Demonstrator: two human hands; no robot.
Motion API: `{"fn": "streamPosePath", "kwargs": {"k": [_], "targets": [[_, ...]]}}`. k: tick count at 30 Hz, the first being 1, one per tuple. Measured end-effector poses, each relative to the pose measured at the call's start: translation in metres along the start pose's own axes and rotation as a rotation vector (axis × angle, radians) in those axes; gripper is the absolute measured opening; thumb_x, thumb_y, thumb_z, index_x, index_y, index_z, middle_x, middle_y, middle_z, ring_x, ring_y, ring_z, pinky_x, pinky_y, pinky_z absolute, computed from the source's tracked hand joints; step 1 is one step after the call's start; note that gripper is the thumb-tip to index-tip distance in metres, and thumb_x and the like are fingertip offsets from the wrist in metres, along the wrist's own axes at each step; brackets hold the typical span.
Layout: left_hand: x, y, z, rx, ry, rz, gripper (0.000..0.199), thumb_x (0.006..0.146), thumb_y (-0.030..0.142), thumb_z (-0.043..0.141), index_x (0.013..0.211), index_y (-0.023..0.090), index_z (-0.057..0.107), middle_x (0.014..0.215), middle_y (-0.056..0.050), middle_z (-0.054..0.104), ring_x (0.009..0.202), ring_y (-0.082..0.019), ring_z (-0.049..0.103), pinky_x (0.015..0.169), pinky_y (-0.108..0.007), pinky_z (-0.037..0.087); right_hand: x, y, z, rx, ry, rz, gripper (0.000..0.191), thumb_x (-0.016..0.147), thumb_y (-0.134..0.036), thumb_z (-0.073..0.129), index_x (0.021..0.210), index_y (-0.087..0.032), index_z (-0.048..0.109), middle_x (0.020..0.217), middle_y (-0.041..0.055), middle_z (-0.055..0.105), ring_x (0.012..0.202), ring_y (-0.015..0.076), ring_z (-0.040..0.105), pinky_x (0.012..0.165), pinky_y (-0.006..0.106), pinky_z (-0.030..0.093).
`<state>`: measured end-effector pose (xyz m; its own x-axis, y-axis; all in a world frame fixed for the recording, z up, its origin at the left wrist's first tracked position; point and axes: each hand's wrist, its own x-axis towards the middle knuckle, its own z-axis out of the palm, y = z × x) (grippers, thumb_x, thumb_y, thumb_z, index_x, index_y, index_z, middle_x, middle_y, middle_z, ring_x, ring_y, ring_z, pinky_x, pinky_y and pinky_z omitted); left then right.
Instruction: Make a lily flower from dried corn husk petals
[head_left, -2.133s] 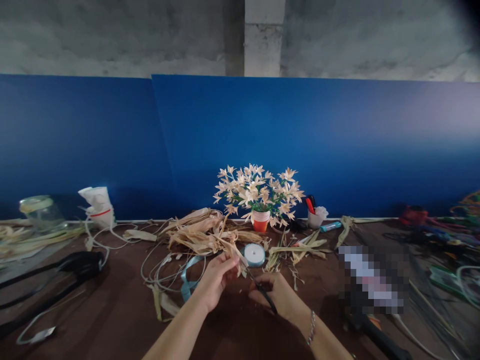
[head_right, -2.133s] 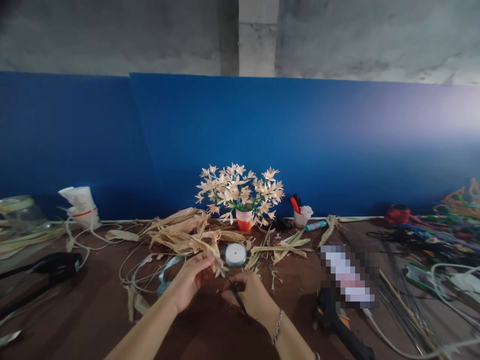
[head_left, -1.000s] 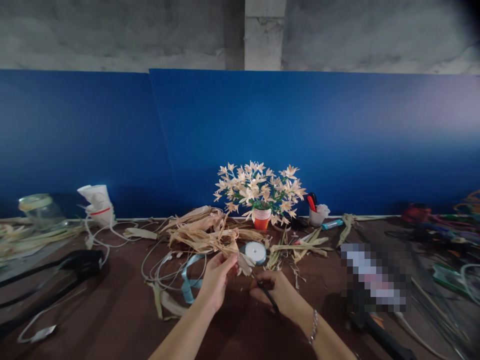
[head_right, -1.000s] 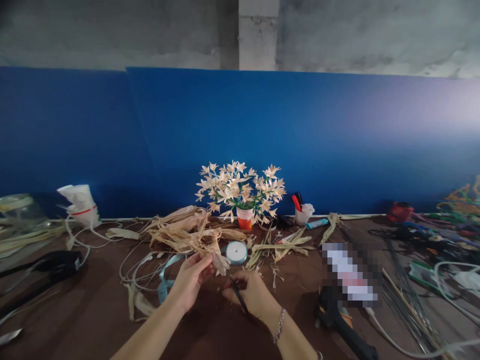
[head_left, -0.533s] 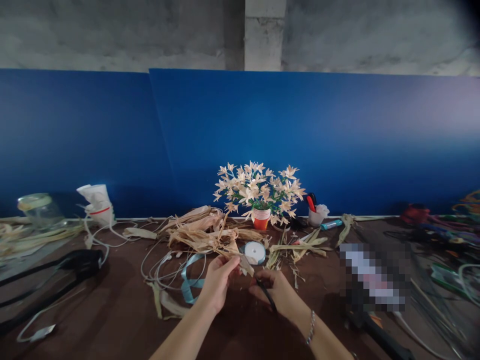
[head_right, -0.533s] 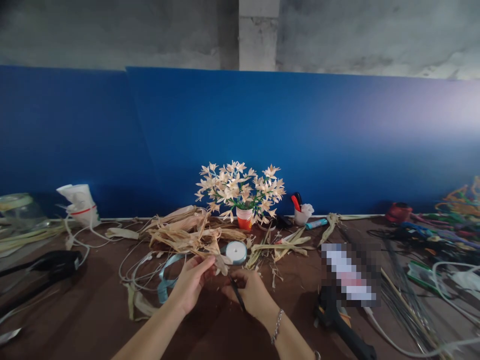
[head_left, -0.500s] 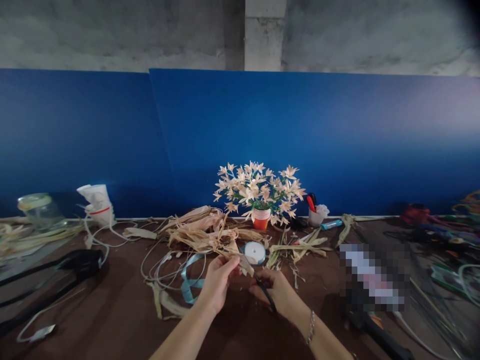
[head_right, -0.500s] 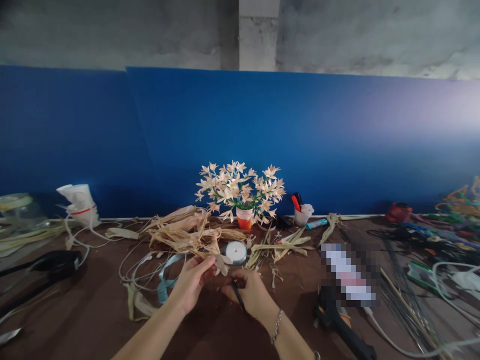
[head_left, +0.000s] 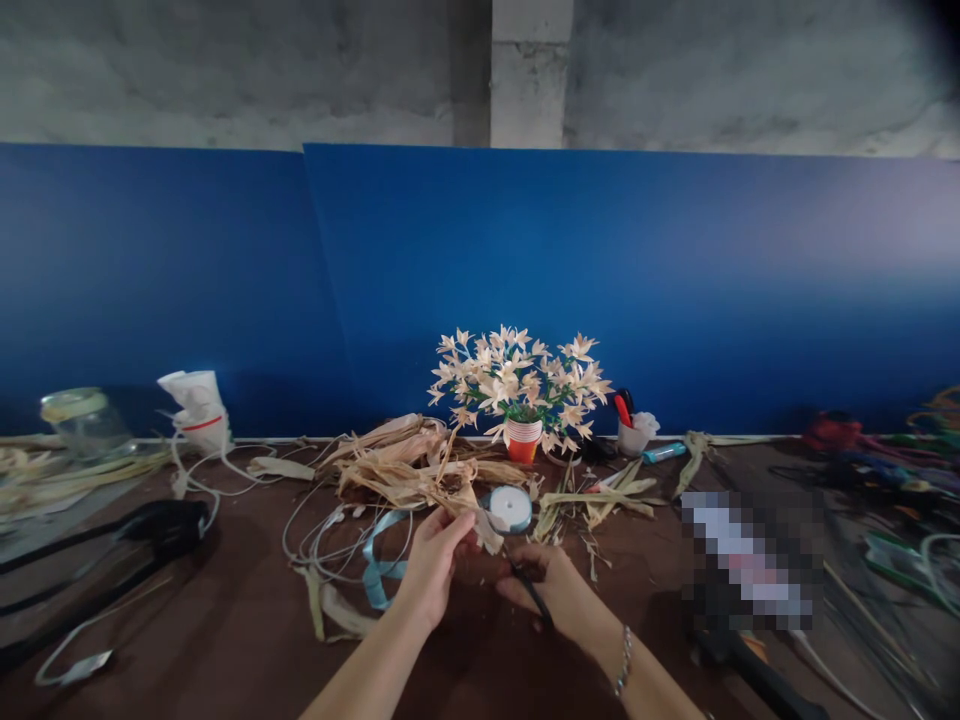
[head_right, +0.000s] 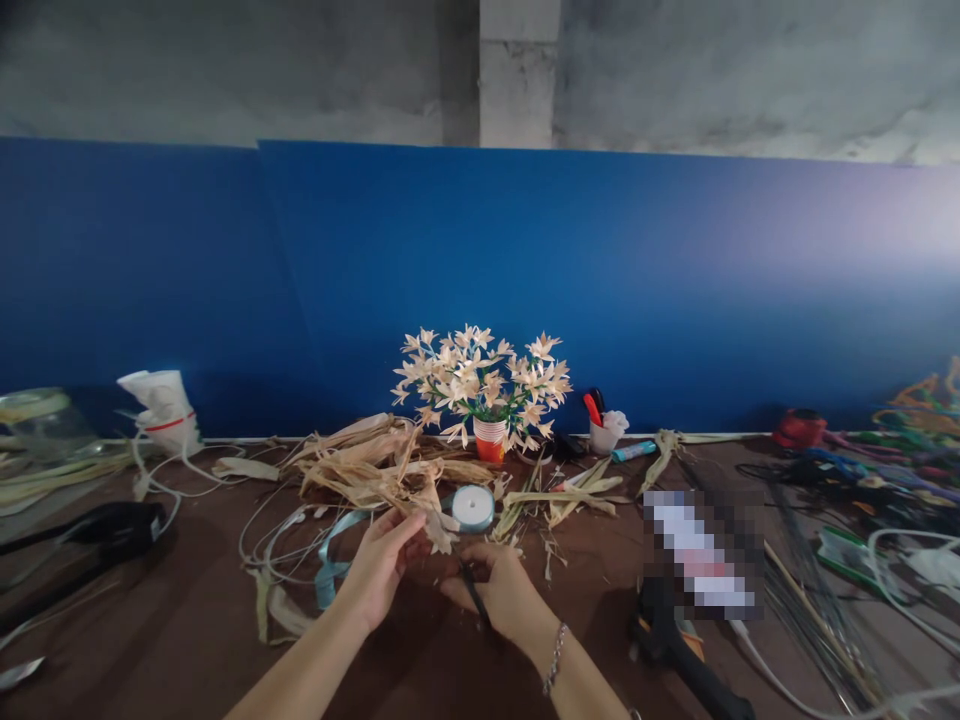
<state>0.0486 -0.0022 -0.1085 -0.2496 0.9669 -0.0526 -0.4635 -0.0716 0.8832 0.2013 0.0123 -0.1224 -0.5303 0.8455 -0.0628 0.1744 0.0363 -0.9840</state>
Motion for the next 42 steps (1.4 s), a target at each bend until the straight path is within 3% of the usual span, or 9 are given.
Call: {"fn": "streamPosePath", "kwargs": {"k": [7,12,19,24,42], "targets": [[0.005,0.011,-0.005,-0.047,0.115,0.113,0.022,0.056,0.028,0.07,0.066,0.015,0.055,0.057,0.004,0.057,0.048,-0.008,0.052,0.047,-0.018,0.04,-0.004,-0.008,-0.008,0.08,-0.138,0.049,0.03,0.059,-0.039,0.065,0.07,-0.013,0.055,0.044,-0.0079,0.043,0.035,0.0034,0.037,0.032,0.014,0.031],[0.009,0.012,-0.009,-0.035,0.116,0.16,0.024,0.055,0.029,0.07,0.06,0.016,0.051,0.053,0.006,0.055,0.049,-0.008,0.053,0.05,-0.019,0.04,-0.006,-0.011,-0.015,0.136,-0.134,0.012,0.03,0.061,-0.038,0.064,0.074,-0.013,0.056,0.047,-0.0075,0.043,0.037,0.0035,0.039,0.033,0.015,0.034],[0.008,0.011,-0.009,0.036,0.062,0.108,0.025,0.057,0.03,0.069,0.06,0.015,0.049,0.052,0.006,0.052,0.046,-0.006,0.048,0.046,-0.017,0.037,-0.007,-0.004,-0.016,0.002,-0.204,0.065,0.028,0.061,-0.037,0.063,0.073,-0.012,0.059,0.043,-0.0071,0.044,0.035,0.005,0.041,0.032,0.016,0.039],[0.004,0.015,-0.006,0.019,0.099,0.086,0.025,0.054,0.027,0.07,0.059,0.015,0.049,0.051,0.006,0.049,0.046,-0.005,0.046,0.045,-0.016,0.037,-0.008,-0.008,-0.019,-0.013,-0.242,0.102,0.026,0.062,-0.036,0.062,0.071,-0.011,0.058,0.043,-0.0071,0.044,0.034,0.004,0.041,0.031,0.014,0.037],[0.008,0.005,-0.011,0.07,-0.026,-0.027,0.023,0.057,0.031,0.068,0.063,0.015,0.053,0.054,0.003,0.056,0.047,-0.01,0.052,0.046,-0.02,0.039,-0.008,-0.007,-0.018,-0.04,-0.232,0.111,0.023,0.063,-0.034,0.06,0.071,-0.013,0.059,0.043,-0.0075,0.044,0.033,0.003,0.04,0.03,0.012,0.035]]}}
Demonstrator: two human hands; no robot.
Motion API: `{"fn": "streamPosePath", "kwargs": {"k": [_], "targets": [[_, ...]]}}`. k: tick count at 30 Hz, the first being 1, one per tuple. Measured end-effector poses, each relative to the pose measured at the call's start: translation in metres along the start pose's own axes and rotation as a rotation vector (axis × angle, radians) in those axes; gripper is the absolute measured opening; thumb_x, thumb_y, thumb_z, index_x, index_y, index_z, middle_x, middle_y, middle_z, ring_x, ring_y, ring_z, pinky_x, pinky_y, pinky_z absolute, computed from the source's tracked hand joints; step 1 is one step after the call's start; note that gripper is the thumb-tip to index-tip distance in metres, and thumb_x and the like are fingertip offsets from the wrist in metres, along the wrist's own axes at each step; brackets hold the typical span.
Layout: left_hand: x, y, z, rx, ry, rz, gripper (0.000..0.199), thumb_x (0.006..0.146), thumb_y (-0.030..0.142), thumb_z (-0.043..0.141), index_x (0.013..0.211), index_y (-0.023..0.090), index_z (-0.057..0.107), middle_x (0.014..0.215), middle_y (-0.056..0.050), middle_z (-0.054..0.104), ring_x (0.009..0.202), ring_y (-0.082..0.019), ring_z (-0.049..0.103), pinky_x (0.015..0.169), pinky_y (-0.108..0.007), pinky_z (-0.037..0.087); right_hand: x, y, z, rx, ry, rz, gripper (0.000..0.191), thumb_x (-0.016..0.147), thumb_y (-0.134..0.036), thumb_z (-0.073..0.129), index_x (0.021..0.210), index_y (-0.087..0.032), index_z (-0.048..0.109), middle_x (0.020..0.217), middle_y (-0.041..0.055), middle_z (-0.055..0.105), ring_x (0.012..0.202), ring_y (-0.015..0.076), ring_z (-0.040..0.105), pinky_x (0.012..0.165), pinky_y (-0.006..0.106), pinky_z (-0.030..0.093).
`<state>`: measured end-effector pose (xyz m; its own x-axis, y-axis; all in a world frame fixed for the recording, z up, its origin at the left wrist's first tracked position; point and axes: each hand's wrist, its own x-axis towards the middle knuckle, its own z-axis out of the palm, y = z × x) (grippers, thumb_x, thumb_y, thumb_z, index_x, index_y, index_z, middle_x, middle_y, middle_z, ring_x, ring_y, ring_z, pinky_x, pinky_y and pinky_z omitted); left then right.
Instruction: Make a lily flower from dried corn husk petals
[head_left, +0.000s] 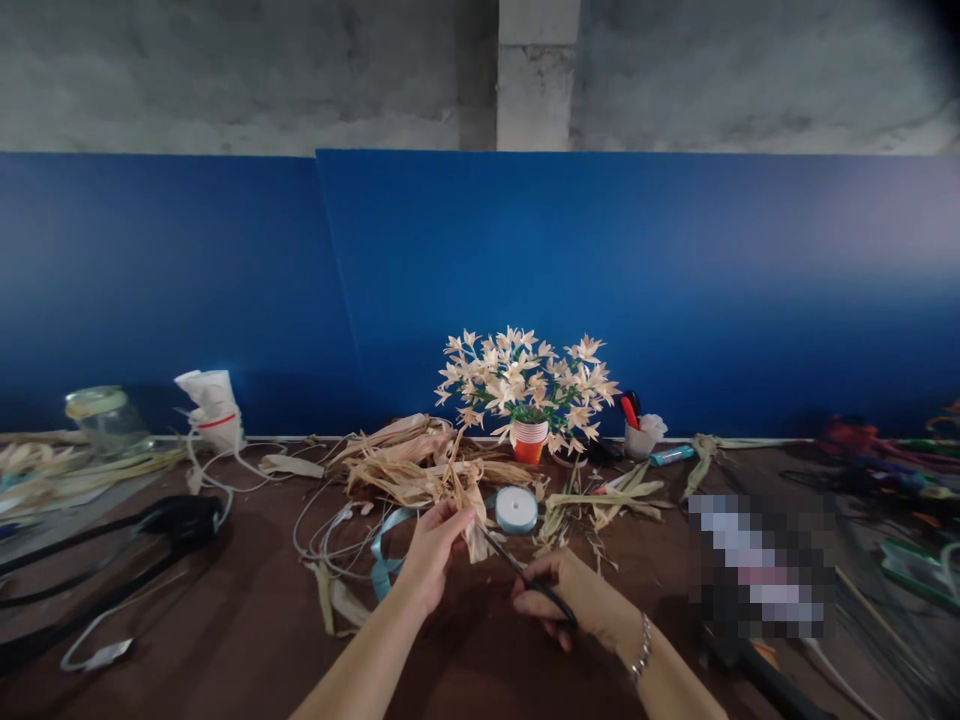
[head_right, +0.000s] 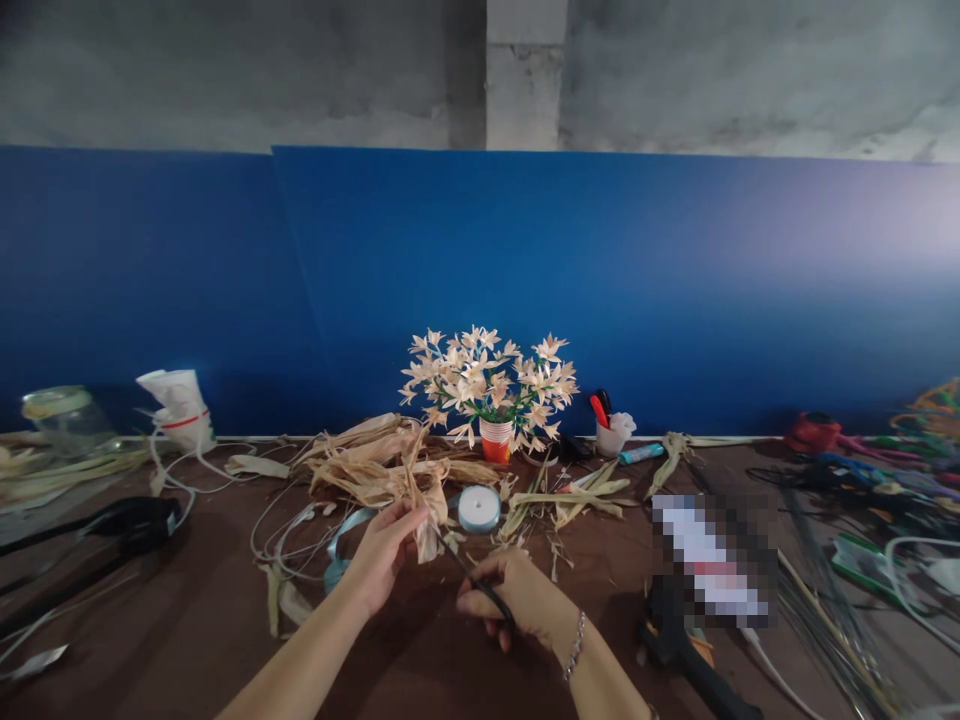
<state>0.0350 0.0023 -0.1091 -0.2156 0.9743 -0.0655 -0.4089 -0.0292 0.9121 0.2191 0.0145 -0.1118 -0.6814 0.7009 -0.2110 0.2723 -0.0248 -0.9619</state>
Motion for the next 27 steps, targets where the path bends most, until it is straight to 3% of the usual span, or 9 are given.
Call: {"fn": "streamPosePath", "kwargs": {"k": [23,27], "targets": [[0.0007,-0.0003,-0.0008,-0.022,-0.035,-0.026,0.022,0.055,0.03,0.069,0.066,0.014,0.057,0.056,0.002,0.058,0.05,-0.011,0.054,0.05,-0.021,0.04,0.0003,0.0013,-0.0027,-0.087,0.026,-0.015,0.02,0.064,-0.031,0.058,0.07,-0.012,0.06,0.039,-0.0077,0.043,0.03,0.0025,0.035,0.029,0.013,0.03],[0.0014,0.001,-0.0018,-0.014,-0.04,-0.011,0.023,0.055,0.03,0.07,0.065,0.014,0.058,0.058,0.001,0.059,0.052,-0.011,0.054,0.051,-0.022,0.041,0.0009,0.0001,-0.0025,-0.059,0.022,0.003,0.02,0.063,-0.03,0.058,0.071,-0.012,0.059,0.041,-0.0074,0.044,0.032,0.0034,0.038,0.03,0.013,0.034]]}}
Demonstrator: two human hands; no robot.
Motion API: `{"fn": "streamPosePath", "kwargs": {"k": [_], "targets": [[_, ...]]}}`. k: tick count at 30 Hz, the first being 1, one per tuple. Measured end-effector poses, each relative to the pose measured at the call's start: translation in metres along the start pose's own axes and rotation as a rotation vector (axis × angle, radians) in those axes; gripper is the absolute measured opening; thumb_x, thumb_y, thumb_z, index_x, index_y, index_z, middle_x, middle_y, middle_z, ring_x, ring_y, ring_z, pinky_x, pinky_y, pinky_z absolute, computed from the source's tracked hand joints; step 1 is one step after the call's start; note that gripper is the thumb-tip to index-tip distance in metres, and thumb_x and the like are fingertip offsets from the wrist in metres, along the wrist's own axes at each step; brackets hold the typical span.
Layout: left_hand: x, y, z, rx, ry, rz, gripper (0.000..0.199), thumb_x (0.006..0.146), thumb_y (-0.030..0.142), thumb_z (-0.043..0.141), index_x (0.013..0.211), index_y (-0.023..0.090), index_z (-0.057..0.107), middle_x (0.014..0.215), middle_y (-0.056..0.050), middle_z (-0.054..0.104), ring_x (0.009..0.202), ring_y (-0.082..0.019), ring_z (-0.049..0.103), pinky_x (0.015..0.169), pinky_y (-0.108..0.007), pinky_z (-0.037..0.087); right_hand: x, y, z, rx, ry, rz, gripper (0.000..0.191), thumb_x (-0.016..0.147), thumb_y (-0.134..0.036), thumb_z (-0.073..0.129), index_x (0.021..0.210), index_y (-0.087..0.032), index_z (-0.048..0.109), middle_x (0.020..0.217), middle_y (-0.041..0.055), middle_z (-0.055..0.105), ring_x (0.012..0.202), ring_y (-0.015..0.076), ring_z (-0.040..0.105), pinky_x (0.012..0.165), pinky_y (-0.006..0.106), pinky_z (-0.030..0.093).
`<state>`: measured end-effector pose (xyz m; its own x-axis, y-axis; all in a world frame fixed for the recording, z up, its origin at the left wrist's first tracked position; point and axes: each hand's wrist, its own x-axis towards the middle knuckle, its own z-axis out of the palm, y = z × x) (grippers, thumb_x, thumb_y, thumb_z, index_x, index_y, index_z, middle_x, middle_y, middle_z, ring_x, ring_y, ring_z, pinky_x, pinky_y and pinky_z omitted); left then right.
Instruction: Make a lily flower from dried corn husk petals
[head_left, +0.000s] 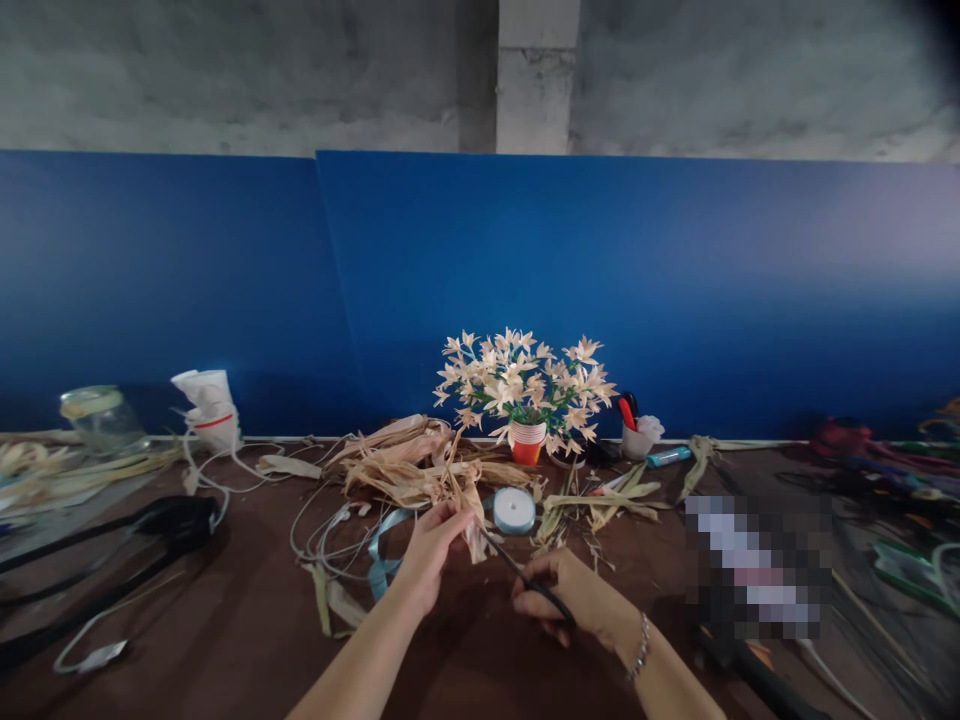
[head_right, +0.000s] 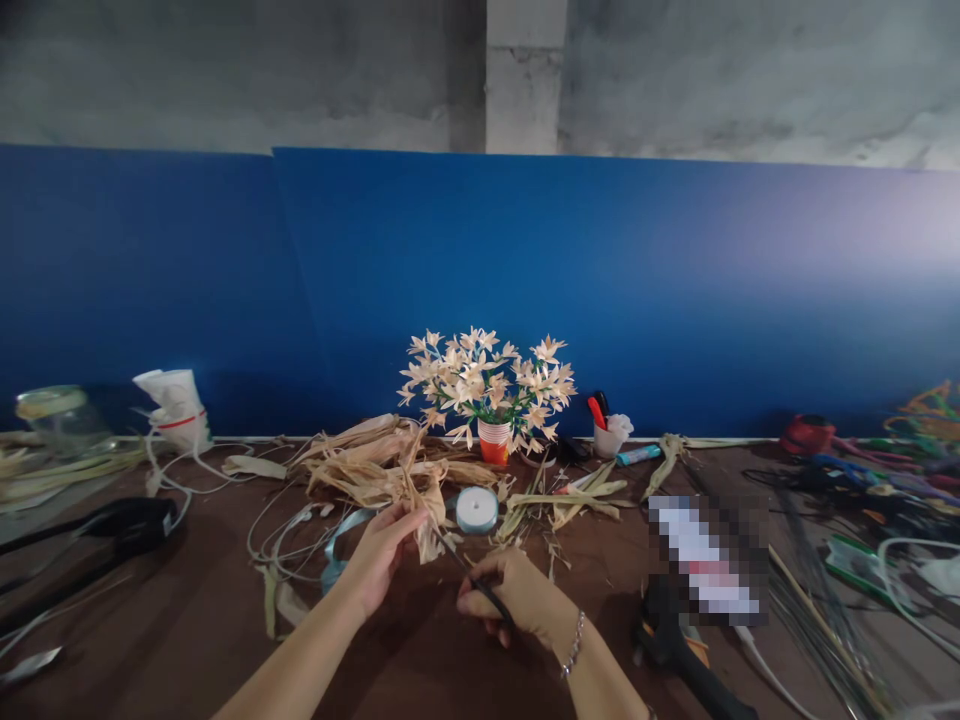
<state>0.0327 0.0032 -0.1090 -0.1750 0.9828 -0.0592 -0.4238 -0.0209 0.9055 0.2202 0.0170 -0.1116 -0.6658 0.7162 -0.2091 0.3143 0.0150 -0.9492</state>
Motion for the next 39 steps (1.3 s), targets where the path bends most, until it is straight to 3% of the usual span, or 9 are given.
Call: {"fn": "streamPosePath", "kwargs": {"k": [5,10,14,17,24,30,39], "targets": [[0.0,0.001,-0.001,0.017,0.019,0.046,0.022,0.059,0.031,0.067,0.067,0.014,0.057,0.06,0.001,0.06,0.055,-0.012,0.056,0.053,-0.023,0.042,0.0,0.0,-0.001,0.079,-0.014,-0.022,0.021,0.063,-0.031,0.06,0.072,-0.012,0.057,0.043,-0.0067,0.045,0.034,0.0048,0.042,0.031,0.014,0.036],[0.002,0.002,-0.002,-0.009,0.13,0.114,0.023,0.059,0.031,0.068,0.068,0.014,0.055,0.058,0.003,0.058,0.052,-0.01,0.054,0.048,-0.02,0.041,0.0,0.003,-0.002,0.151,-0.027,-0.023,0.026,0.063,-0.035,0.062,0.073,-0.013,0.055,0.043,-0.0067,0.047,0.037,0.0053,0.043,0.033,0.015,0.037],[0.002,-0.001,-0.001,0.003,0.192,0.136,0.027,0.058,0.033,0.068,0.072,0.013,0.057,0.06,0.0,0.061,0.054,-0.012,0.057,0.051,-0.022,0.044,0.002,0.007,-0.001,0.133,-0.025,-0.012,0.026,0.065,-0.037,0.062,0.074,-0.013,0.055,0.045,-0.0055,0.05,0.036,0.0051,0.046,0.031,0.012,0.029],[0.001,-0.004,0.001,0.02,0.136,0.129,0.03,0.06,0.035,0.067,0.078,0.013,0.058,0.064,-0.002,0.063,0.059,-0.015,0.06,0.055,-0.025,0.045,0.003,0.009,0.001,0.114,-0.004,-0.02,0.029,0.065,-0.04,0.061,0.075,-0.014,0.054,0.045,-0.0051,0.051,0.035,0.0055,0.047,0.031,0.012,0.026],[-0.003,-0.007,0.005,0.042,0.054,0.07,0.029,0.064,0.036,0.064,0.081,0.013,0.055,0.066,-0.002,0.061,0.057,-0.015,0.058,0.051,-0.025,0.044,0.005,0.003,0.007,0.12,0.043,-0.016,0.032,0.061,-0.044,0.063,0.071,-0.014,0.054,0.041,-0.0068,0.047,0.032,0.0047,0.041,0.032,0.015,0.033],[-0.005,-0.011,0.008,0.026,-0.045,0.051,0.024,0.062,0.026,0.066,0.078,0.014,0.053,0.067,-0.001,0.06,0.061,-0.014,0.057,0.059,-0.028,0.046,0.008,0.007,0.008,0.092,0.079,-0.018,0.034,0.061,-0.046,0.062,0.073,-0.014,0.054,0.041,-0.007,0.047,0.031,0.0048,0.041,0.03,0.014,0.031],[-0.006,-0.012,0.01,-0.006,-0.033,0.037,0.019,0.06,0.017,0.065,0.074,0.014,0.052,0.061,0.002,0.058,0.054,-0.01,0.053,0.056,-0.024,0.042,0.013,0.012,0.01,0.137,0.055,-0.041,0.034,0.061,-0.045,0.062,0.073,-0.014,0.053,0.043,-0.0074,0.045,0.035,0.0052,0.043,0.031,0.014,0.035]]}}
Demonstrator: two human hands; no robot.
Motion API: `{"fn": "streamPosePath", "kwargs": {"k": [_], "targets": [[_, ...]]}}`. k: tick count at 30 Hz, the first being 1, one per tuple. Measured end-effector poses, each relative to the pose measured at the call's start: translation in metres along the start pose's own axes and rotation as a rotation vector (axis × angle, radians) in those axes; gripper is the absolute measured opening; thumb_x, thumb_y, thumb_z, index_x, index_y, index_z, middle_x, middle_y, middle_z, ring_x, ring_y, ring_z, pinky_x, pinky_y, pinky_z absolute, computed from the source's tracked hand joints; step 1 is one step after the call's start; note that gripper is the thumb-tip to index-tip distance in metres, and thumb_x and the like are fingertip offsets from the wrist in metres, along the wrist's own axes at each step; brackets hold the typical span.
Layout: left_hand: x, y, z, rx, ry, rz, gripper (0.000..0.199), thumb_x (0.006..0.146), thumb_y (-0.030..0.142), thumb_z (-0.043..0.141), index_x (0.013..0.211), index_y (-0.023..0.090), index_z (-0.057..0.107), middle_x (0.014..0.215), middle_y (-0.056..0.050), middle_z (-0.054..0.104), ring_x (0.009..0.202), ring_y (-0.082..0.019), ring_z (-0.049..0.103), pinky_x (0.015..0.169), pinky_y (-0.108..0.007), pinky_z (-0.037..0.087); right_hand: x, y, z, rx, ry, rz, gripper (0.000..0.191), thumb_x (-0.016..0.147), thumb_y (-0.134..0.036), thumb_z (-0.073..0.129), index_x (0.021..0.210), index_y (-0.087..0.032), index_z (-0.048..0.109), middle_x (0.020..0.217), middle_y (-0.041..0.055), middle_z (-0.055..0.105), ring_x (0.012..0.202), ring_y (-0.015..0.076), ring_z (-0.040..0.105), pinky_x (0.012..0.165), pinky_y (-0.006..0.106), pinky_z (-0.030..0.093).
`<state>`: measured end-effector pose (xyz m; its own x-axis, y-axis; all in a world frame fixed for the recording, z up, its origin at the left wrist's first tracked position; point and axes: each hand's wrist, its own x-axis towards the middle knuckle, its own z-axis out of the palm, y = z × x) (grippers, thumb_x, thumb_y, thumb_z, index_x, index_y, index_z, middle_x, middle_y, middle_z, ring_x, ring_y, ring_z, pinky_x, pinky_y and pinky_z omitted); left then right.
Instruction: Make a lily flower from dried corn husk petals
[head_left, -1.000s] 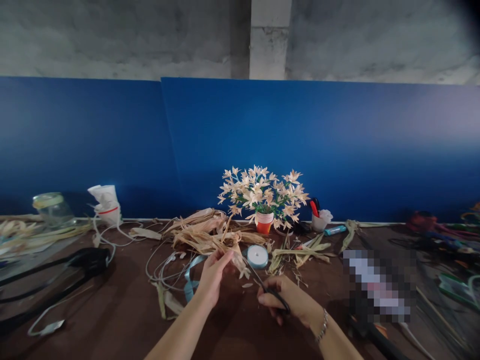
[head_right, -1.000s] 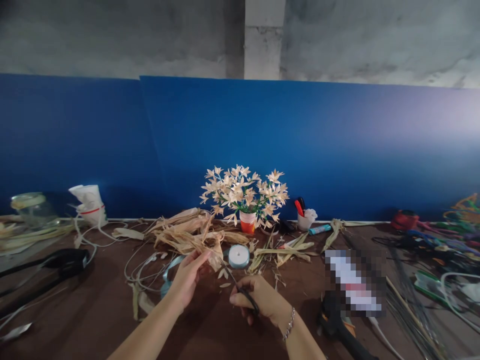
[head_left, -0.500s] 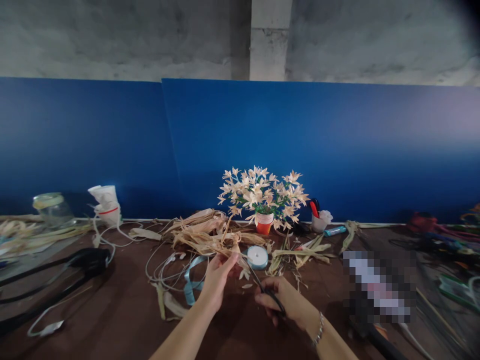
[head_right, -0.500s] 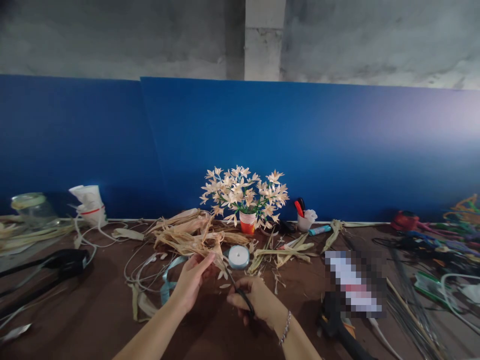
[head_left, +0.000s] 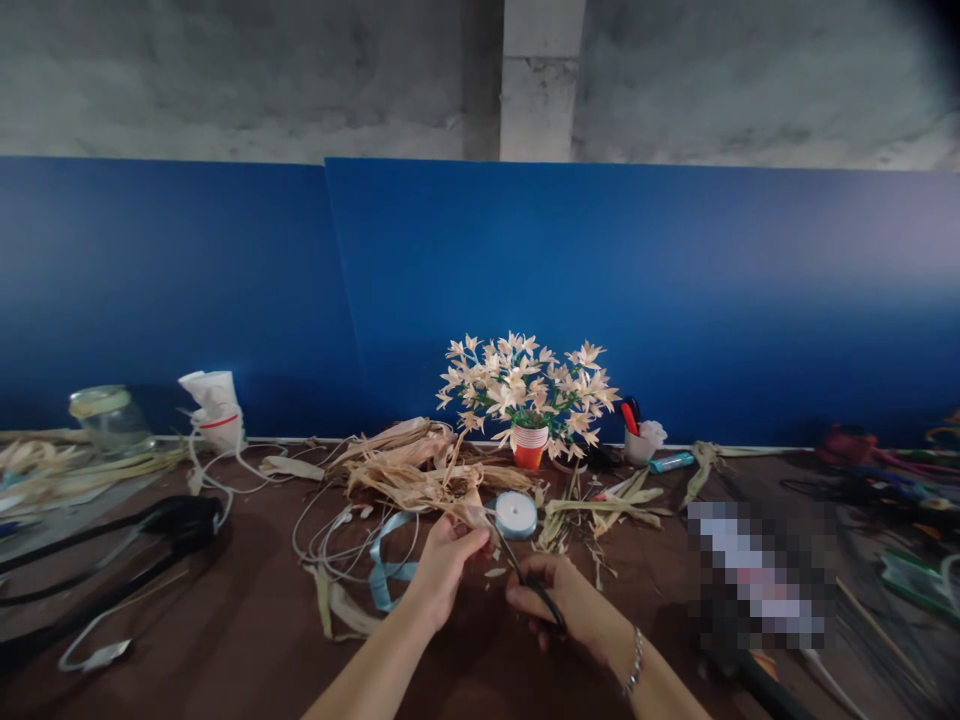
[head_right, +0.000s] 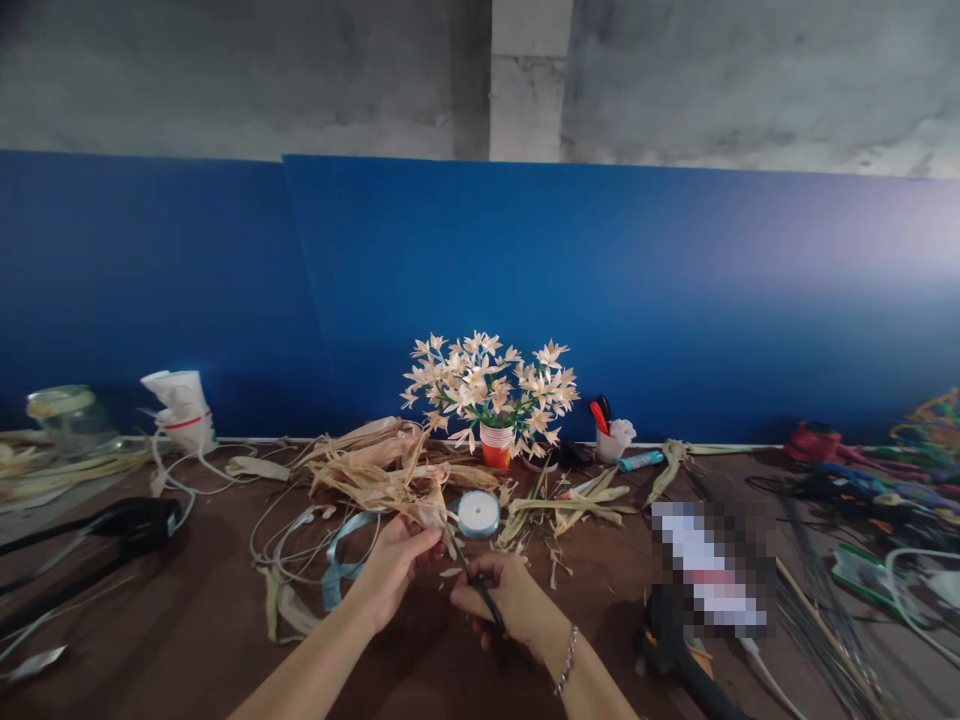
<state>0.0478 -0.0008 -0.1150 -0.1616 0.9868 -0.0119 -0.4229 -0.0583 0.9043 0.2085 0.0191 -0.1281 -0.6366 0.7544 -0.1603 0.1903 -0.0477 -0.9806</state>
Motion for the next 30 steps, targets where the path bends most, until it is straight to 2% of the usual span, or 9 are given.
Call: {"fn": "streamPosePath", "kwargs": {"k": [5,10,18,30], "targets": [[-0.0004,0.001,-0.0004,0.025,0.017,-0.014,0.02,0.059,0.016,0.064,0.075,0.014,0.052,0.061,0.002,0.059,0.053,-0.01,0.053,0.053,-0.023,0.041,-0.0016,-0.0041,0.0005,0.004,-0.003,-0.024,0.034,0.06,-0.045,0.063,0.069,-0.014,0.053,0.043,-0.0081,0.041,0.035,0.004,0.039,0.03,0.014,0.035],[0.003,-0.0009,-0.0037,0.007,0.047,-0.031,0.017,0.059,0.015,0.063,0.073,0.014,0.053,0.062,0.002,0.059,0.052,-0.008,0.052,0.052,-0.021,0.04,-0.0004,0.0018,-0.0009,-0.031,-0.027,-0.039,0.032,0.061,-0.044,0.062,0.07,-0.013,0.054,0.046,-0.0069,0.044,0.036,0.0042,0.04,0.031,0.015,0.036],[0.0029,0.0008,-0.0023,0.056,0.101,-0.03,0.019,0.057,0.015,0.063,0.074,0.014,0.054,0.061,0.002,0.06,0.051,-0.009,0.052,0.05,-0.021,0.038,-0.0007,-0.001,-0.0005,-0.098,0.008,-0.04,0.025,0.063,-0.038,0.059,0.069,-0.013,0.055,0.043,-0.0067,0.043,0.035,0.0048,0.039,0.03,0.015,0.034],[0.0018,-0.0029,-0.0017,0.047,0.09,-0.006,0.019,0.057,0.017,0.064,0.074,0.014,0.054,0.061,0.002,0.06,0.05,-0.009,0.052,0.05,-0.02,0.038,-0.0009,0.0004,0.0007,-0.1,0.034,-0.04,0.025,0.064,-0.037,0.059,0.069,-0.013,0.055,0.047,-0.0059,0.043,0.036,0.0046,0.04,0.029,0.014,0.034]]}}
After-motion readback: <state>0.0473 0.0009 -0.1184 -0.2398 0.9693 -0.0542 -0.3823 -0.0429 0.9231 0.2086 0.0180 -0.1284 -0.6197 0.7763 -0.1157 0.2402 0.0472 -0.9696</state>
